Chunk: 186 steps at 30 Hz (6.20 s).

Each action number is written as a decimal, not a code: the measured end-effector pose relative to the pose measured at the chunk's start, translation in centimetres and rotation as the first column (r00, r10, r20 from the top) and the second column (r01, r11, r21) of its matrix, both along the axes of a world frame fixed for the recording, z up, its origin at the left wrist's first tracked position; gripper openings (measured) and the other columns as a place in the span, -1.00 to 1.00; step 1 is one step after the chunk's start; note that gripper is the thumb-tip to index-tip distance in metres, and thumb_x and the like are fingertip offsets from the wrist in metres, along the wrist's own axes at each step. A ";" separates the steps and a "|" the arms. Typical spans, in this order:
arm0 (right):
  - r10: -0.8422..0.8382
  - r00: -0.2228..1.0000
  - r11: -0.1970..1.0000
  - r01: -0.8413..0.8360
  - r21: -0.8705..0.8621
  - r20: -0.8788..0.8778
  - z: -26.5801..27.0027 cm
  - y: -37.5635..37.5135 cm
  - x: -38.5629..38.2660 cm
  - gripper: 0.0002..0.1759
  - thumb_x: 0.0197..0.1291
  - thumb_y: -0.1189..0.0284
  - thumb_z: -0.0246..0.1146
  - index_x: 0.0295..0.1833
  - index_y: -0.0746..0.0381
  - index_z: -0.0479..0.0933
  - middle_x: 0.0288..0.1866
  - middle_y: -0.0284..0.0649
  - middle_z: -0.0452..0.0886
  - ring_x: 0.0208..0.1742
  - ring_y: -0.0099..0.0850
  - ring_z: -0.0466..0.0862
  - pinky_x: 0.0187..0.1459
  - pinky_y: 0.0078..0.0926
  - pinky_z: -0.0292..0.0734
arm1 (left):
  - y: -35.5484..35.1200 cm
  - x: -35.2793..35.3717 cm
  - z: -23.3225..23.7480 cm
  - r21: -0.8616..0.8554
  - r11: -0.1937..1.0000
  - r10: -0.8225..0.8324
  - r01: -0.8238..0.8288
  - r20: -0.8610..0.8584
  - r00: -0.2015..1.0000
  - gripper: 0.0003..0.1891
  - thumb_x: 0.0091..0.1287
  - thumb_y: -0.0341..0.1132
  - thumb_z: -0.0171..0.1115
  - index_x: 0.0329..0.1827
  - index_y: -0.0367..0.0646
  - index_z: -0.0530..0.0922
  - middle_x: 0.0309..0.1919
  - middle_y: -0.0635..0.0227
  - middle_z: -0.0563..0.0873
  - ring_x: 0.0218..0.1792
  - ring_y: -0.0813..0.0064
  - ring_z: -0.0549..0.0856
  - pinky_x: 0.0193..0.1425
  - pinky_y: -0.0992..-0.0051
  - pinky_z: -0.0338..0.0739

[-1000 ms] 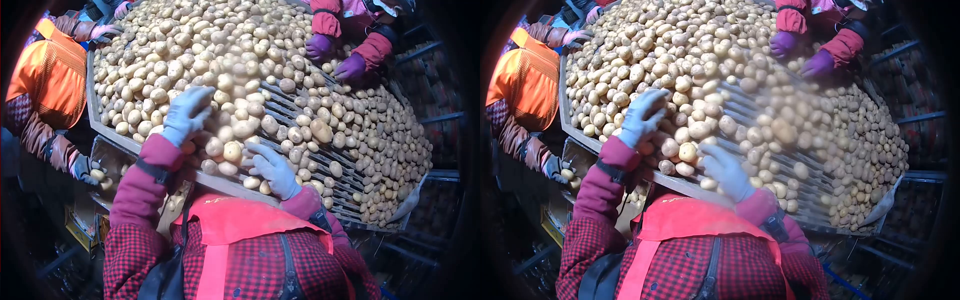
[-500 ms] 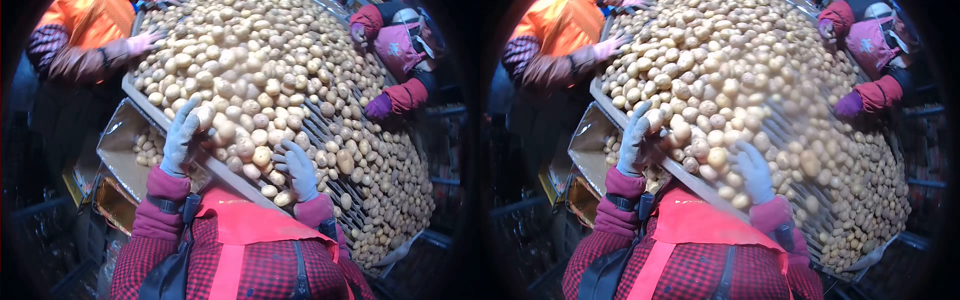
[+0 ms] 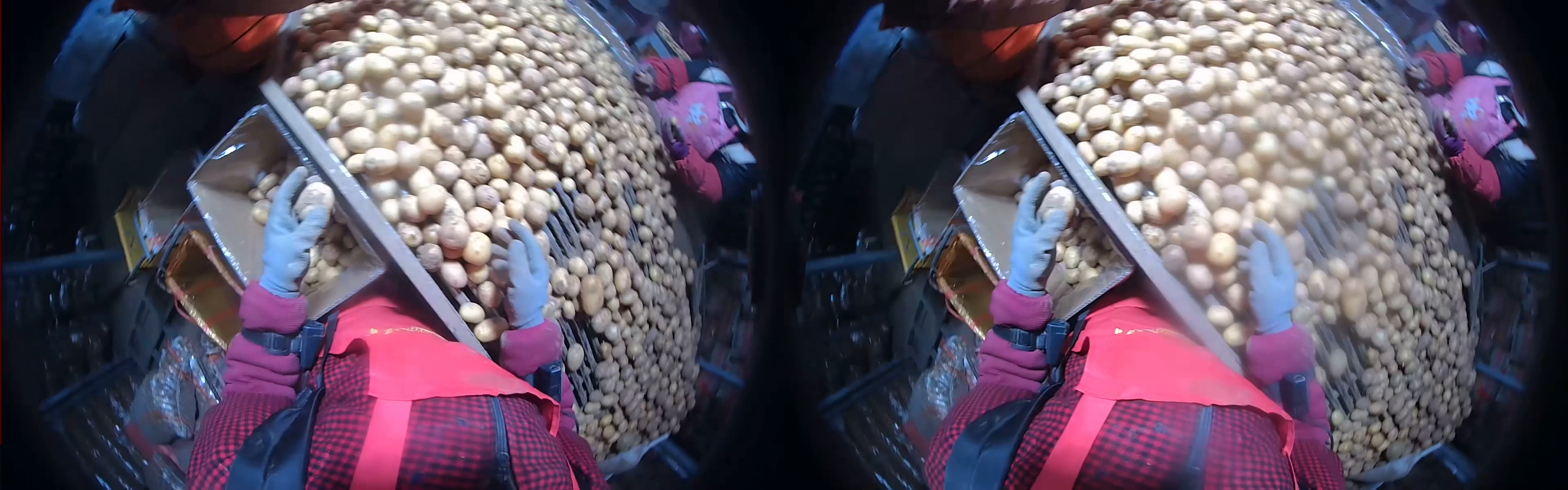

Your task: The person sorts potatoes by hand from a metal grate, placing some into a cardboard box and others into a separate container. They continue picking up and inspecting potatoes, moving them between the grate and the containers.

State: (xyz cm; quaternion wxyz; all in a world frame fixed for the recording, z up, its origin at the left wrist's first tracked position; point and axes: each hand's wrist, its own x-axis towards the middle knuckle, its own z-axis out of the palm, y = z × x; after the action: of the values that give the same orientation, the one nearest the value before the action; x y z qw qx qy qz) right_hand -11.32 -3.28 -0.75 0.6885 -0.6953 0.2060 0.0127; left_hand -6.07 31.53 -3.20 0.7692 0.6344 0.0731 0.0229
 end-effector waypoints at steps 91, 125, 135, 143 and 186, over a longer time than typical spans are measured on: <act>0.729 0.668 -0.124 -0.087 -0.988 -0.151 -4.5 2.9 9.0 -0.48 -0.09 0.13 0.52 -0.04 0.18 0.63 0.53 -0.03 0.34 0.54 0.15 0.22 0.28 0.15 0.26 | 0.8 -6.3 -5.1 -0.567 0.819 -0.193 0.086 -0.131 0.973 -0.40 0.63 -0.17 0.14 0.64 -0.15 0.23 0.33 0.16 0.61 0.09 0.37 0.74 -0.07 0.48 0.68; 0.703 0.704 0.669 -0.703 0.240 0.102 0.7 16.8 2.6 -0.39 0.68 0.10 -0.04 0.64 0.19 0.24 0.57 -0.10 0.41 0.56 -0.24 0.44 0.54 -0.18 0.29 | 2.7 -9.2 -0.8 -0.460 0.888 -0.119 0.021 -0.184 0.976 -0.29 0.50 -0.08 0.33 0.59 -0.20 0.28 0.19 0.21 0.69 -0.14 0.49 0.77 -0.13 0.50 0.72; 0.760 0.643 0.603 -0.640 0.476 -0.099 -1.9 16.1 2.0 -0.34 0.62 -0.02 0.02 0.61 0.13 0.30 0.51 -0.15 0.50 0.44 -0.23 0.56 0.39 -0.18 0.44 | 10.0 -14.1 -2.4 -0.253 0.908 0.308 -0.334 -0.137 0.942 -0.56 0.64 -0.12 0.06 0.43 -0.17 0.43 0.00 0.26 0.73 -0.39 0.53 0.73 -0.40 0.59 0.66; 0.784 0.607 0.575 -0.634 0.518 -0.128 -1.8 16.3 2.4 -0.33 0.59 0.01 0.07 0.61 0.17 0.30 0.50 -0.08 0.51 0.45 -0.18 0.53 0.42 -0.13 0.40 | 17.9 -17.0 -5.0 -0.127 0.545 0.734 -0.829 -0.406 0.544 -0.41 0.51 0.19 0.16 0.42 0.00 0.47 -0.12 0.32 0.76 -0.43 0.53 0.72 -0.46 0.62 0.57; 0.674 0.738 0.570 -0.478 0.669 -0.047 0.4 10.4 -0.4 -0.24 0.53 0.06 0.21 0.61 0.30 0.25 0.49 -0.04 0.49 0.47 -0.18 0.52 0.42 -0.15 0.45 | 12.1 -5.3 -3.2 0.086 0.759 0.642 -0.646 0.067 0.764 -0.37 0.49 -0.60 0.14 0.62 -0.18 0.24 0.39 0.09 0.49 0.21 0.22 0.67 0.26 0.31 0.69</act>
State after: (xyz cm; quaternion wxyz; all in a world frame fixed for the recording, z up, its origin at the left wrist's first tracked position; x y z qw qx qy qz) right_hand -11.72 7.07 -0.34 0.7928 -0.4485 0.0498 0.4096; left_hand -11.41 43.63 -6.38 0.6815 0.6094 0.2723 0.3000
